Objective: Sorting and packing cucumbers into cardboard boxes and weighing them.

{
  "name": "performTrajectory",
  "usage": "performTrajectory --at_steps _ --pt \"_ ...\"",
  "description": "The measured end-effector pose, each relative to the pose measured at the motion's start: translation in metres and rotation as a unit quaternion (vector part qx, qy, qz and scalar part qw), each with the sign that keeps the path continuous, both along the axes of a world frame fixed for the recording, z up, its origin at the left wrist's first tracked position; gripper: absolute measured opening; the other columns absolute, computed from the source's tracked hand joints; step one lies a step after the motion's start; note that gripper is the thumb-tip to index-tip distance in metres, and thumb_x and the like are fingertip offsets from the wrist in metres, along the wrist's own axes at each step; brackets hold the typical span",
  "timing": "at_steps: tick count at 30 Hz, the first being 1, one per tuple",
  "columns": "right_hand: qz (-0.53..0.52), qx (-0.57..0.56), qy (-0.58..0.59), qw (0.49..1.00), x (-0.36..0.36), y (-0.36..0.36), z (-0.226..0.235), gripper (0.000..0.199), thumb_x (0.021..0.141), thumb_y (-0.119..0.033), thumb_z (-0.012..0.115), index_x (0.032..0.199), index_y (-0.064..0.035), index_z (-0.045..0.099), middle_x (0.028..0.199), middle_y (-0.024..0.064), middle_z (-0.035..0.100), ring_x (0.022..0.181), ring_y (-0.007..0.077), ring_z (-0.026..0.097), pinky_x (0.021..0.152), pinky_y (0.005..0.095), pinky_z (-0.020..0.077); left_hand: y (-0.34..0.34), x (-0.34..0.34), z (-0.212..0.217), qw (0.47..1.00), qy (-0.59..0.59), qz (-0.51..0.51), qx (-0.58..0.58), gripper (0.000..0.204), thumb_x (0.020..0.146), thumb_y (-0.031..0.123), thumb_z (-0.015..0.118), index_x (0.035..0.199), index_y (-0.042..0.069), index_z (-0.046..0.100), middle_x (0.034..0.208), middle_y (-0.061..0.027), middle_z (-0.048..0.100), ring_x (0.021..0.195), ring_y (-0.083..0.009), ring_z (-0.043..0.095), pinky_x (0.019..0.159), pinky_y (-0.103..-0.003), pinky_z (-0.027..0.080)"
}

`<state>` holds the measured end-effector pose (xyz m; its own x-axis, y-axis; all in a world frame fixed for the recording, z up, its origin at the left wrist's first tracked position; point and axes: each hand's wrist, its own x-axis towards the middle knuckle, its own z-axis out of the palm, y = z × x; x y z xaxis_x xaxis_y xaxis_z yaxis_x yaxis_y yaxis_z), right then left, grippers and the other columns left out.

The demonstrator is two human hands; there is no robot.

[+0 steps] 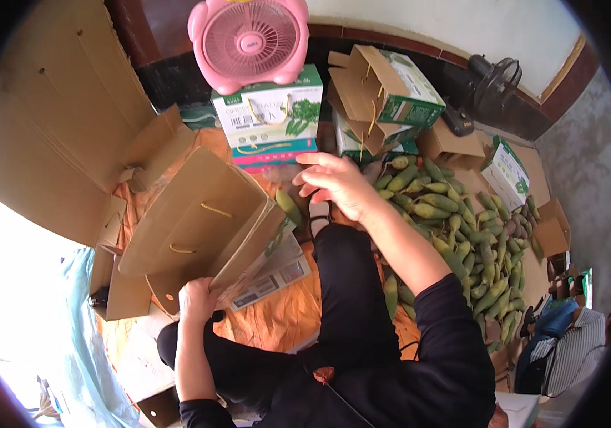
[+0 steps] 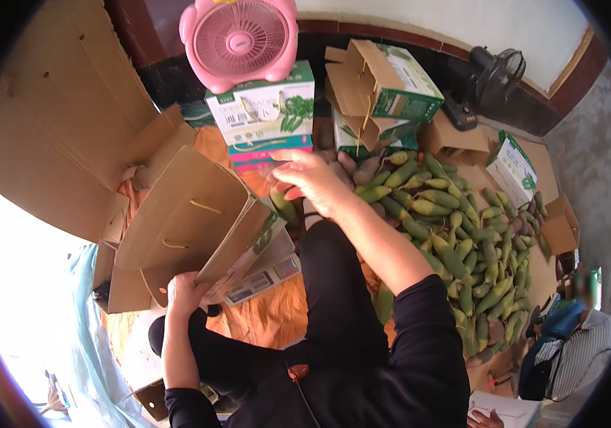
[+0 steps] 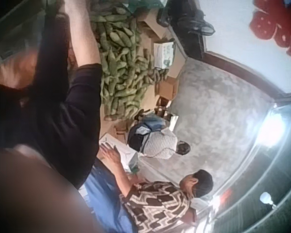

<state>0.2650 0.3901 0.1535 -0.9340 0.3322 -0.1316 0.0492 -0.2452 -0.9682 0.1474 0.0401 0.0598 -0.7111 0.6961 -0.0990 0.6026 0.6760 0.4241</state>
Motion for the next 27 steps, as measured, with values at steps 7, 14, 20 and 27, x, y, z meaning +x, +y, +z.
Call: performTrajectory --at_steps 7,14,20,27 --pt "-0.119 0.139 -0.074 0.98 0.073 0.042 -0.06 0.029 0.091 -0.016 0.058 0.118 -0.004 0.056 0.096 0.0029 0.063 0.079 0.009 0.059 0.066 0.0219 0.0457 0.025 -0.004 -0.006 0.997 -0.026 0.005 -0.07 0.023 0.072 0.022 0.069 0.086 0.004 0.067 0.079 -0.0192 0.063 0.076 -0.0357 0.062 0.068 -0.043 0.049" --pt "-0.212 0.251 -0.213 0.92 0.174 0.053 -0.219 0.027 0.086 -0.008 0.06 0.111 0.0004 0.059 0.082 0.005 0.062 0.069 0.0114 0.058 0.063 0.027 0.0486 0.051 0.005 -0.016 0.994 -0.005 -0.069 -0.088 0.024 0.072 0.016 0.068 0.092 0.003 0.067 0.088 -0.0161 0.065 0.081 -0.0344 0.062 0.072 -0.04 0.05" --pt "0.107 0.465 -0.427 0.768 0.264 0.001 -0.343 0.032 0.079 -0.015 0.064 0.105 0.0032 0.059 0.089 0.0209 0.065 0.084 0.0309 0.065 0.072 0.0387 0.0512 0.043 0.0 -0.035 0.993 -0.005 -0.081 -0.085 0.023 0.071 0.013 0.07 0.092 0.005 0.067 0.084 -0.0141 0.063 0.078 -0.0342 0.062 0.069 -0.04 0.048" --pt "-0.184 0.221 -0.603 0.744 0.343 -0.02 -0.375 0.062 0.065 -0.032 0.077 0.107 0.0082 0.054 0.098 0.0252 0.063 0.097 0.0372 0.061 0.081 0.042 0.0492 0.041 -0.005 -0.039 0.998 -0.036 -0.043 -0.011 0.018 0.072 0.009 0.066 0.089 0.004 0.066 0.077 -0.0161 0.059 0.072 -0.0344 0.06 0.064 -0.04 0.046"
